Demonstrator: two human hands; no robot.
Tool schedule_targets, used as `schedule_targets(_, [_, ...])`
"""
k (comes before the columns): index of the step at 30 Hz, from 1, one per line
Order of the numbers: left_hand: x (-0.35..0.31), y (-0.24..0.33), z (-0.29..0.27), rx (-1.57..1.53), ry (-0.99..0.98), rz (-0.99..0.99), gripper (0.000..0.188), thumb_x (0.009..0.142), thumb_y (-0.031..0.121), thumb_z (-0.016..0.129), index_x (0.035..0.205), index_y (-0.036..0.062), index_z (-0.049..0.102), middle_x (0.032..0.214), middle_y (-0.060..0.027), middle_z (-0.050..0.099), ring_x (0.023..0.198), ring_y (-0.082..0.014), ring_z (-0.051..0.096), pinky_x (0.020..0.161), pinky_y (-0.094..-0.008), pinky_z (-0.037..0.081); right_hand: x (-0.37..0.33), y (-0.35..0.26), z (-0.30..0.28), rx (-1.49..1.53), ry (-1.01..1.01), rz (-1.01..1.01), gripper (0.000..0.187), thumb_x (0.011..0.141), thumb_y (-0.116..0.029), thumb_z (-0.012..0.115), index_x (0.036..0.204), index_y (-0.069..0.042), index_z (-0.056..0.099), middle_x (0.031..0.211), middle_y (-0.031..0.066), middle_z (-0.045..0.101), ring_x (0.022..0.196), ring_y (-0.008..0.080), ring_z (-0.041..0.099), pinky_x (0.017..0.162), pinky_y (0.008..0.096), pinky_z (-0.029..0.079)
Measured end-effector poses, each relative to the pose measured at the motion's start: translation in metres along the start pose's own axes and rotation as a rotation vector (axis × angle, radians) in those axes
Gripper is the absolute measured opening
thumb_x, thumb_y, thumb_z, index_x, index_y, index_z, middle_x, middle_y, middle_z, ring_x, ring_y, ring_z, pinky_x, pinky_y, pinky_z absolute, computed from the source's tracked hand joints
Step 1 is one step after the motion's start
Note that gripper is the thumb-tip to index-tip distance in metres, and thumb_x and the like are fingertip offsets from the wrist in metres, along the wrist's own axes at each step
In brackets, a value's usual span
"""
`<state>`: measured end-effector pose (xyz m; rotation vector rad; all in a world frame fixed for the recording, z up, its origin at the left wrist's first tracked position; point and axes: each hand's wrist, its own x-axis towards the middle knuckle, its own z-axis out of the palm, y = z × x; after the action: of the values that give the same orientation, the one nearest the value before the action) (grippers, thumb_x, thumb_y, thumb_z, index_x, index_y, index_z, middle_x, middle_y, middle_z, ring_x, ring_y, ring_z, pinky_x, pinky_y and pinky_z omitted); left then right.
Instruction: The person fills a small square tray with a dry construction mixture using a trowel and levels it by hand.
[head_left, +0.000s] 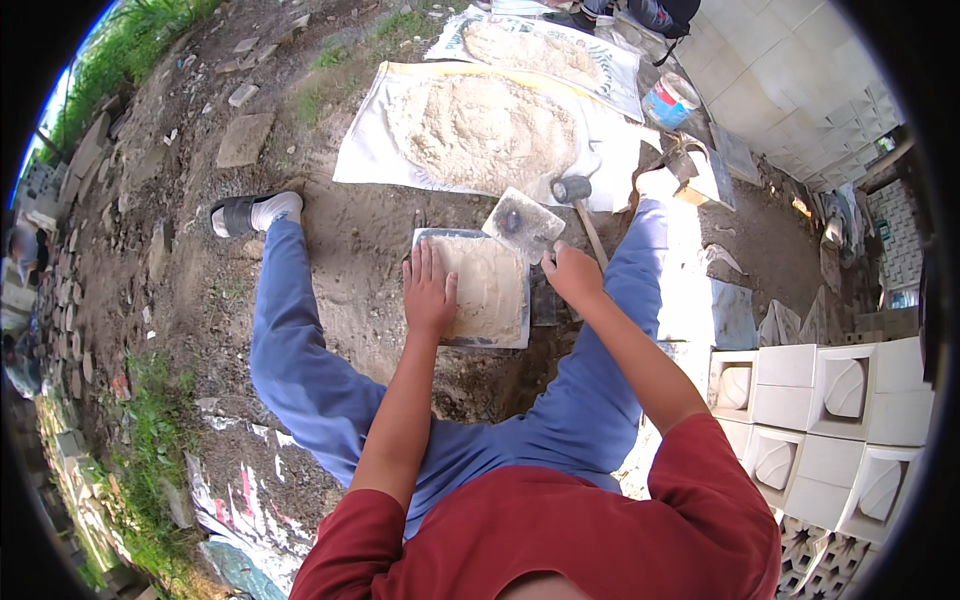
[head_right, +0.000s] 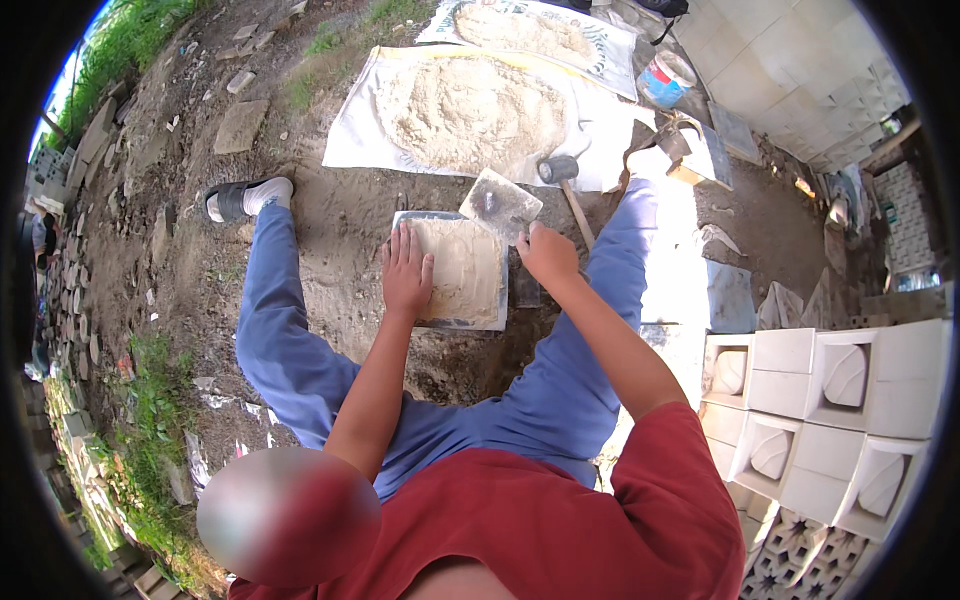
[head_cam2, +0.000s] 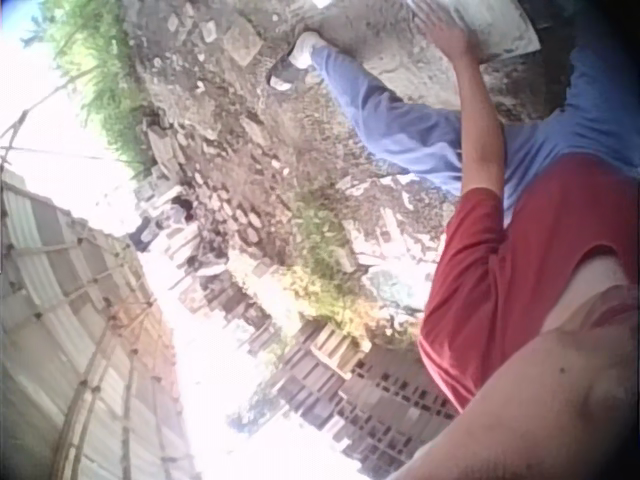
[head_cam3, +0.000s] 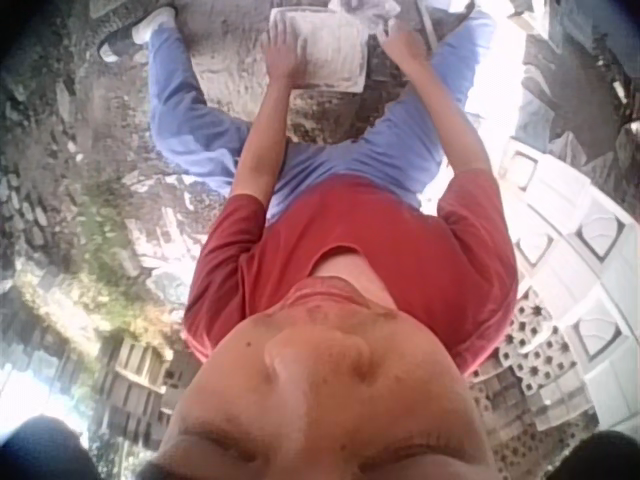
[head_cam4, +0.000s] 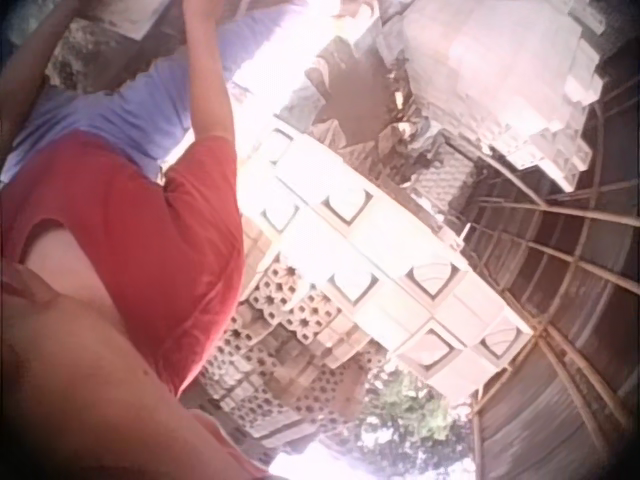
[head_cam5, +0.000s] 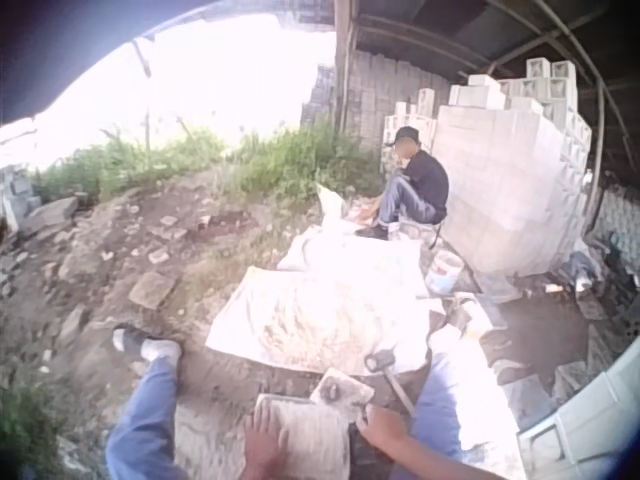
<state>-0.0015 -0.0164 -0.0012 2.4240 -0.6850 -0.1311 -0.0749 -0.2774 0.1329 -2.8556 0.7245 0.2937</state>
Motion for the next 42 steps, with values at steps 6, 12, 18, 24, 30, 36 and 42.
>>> schedule_targets(6, [0.006, 0.000, -0.001, 0.030, -0.038, 0.004, 0.071, 0.107, 0.042, 0.044, 0.161, -0.0030, 0.036, 0.173, -0.0204, 0.026, 0.161, -0.0365, 0.020, 0.131, -0.0531, 0.014, 0.015, 0.009, 0.007, -0.199, 0.135, -0.033, 0.032, 0.100, -0.035, 0.061, 0.089, -0.005, 0.065, 0.073, 0.0173, 0.071, 0.066, 0.0377, 0.071, 0.061, 0.0522, 0.057])
schedule_targets(12, [0.006, 0.002, -0.005, 0.076, -0.078, -0.010, 0.073, 0.107, 0.045, 0.043, 0.162, -0.0020, 0.034, 0.173, -0.0196, 0.025, 0.162, -0.0351, 0.017, 0.132, -0.0525, 0.012, 0.026, 0.008, 0.007, -0.206, 0.109, -0.071, 0.029, 0.099, -0.034, 0.061, 0.089, -0.007, 0.066, 0.072, 0.0166, 0.071, 0.066, 0.0374, 0.071, 0.061, 0.0529, 0.057])
schedule_targets(18, [0.000, 0.001, -0.005, 0.084, -0.074, 0.011, 0.072, 0.107, 0.044, 0.044, 0.162, -0.0010, 0.035, 0.173, -0.0196, 0.025, 0.162, -0.0366, 0.017, 0.131, -0.0535, 0.012, 0.025, 0.001, 0.011, -0.201, 0.025, -0.023, 0.030, 0.098, -0.036, 0.060, 0.089, -0.008, 0.067, 0.075, 0.0168, 0.072, 0.070, 0.0387, 0.072, 0.063, 0.0539, 0.057])
schedule_targets(24, [-0.001, -0.003, -0.004, 0.094, -0.065, 0.045, 0.068, 0.107, 0.043, 0.044, 0.164, 0.0071, 0.036, 0.174, -0.0161, 0.026, 0.161, -0.0383, 0.020, 0.130, -0.0566, 0.014, 0.023, -0.006, 0.007, -0.197, -0.010, -0.052, 0.033, 0.099, -0.038, 0.058, 0.095, -0.006, 0.068, 0.077, 0.0183, 0.072, 0.071, 0.0388, 0.072, 0.066, 0.0537, 0.058])
schedule_targets(30, [-0.005, 0.003, 0.000, 0.083, -0.088, 0.037, 0.066, 0.108, 0.043, 0.042, 0.164, 0.0098, 0.036, 0.174, -0.0131, 0.027, 0.161, -0.0369, 0.022, 0.130, -0.0560, 0.014, 0.018, -0.012, 0.012, -0.188, -0.037, -0.024, 0.034, 0.099, -0.038, 0.059, 0.094, -0.006, 0.069, 0.078, 0.0194, 0.072, 0.072, 0.0398, 0.072, 0.066, 0.0544, 0.057])
schedule_targets(36, [-0.006, 0.003, 0.000, 0.041, -0.083, 0.048, 0.069, 0.107, 0.043, 0.042, 0.164, 0.0046, 0.034, 0.173, -0.0160, 0.027, 0.161, -0.0370, 0.021, 0.130, -0.0548, 0.013, 0.008, -0.020, 0.014, -0.139, -0.047, -0.069, 0.030, 0.096, -0.035, 0.062, 0.089, -0.007, 0.070, 0.080, 0.0185, 0.073, 0.073, 0.0396, 0.072, 0.066, 0.0540, 0.058])
schedule_targets(42, [-0.004, 0.005, 0.001, -0.062, 0.015, -0.043, 0.071, 0.107, 0.042, 0.043, 0.159, -0.0061, 0.036, 0.171, -0.0247, 0.026, 0.160, -0.0402, 0.021, 0.130, -0.0550, 0.016, 0.000, -0.021, 0.014, -0.091, -0.108, -0.093, 0.033, 0.097, -0.037, 0.060, 0.090, -0.006, 0.069, 0.079, 0.0212, 0.071, 0.072, 0.0429, 0.070, 0.066, 0.0568, 0.055])
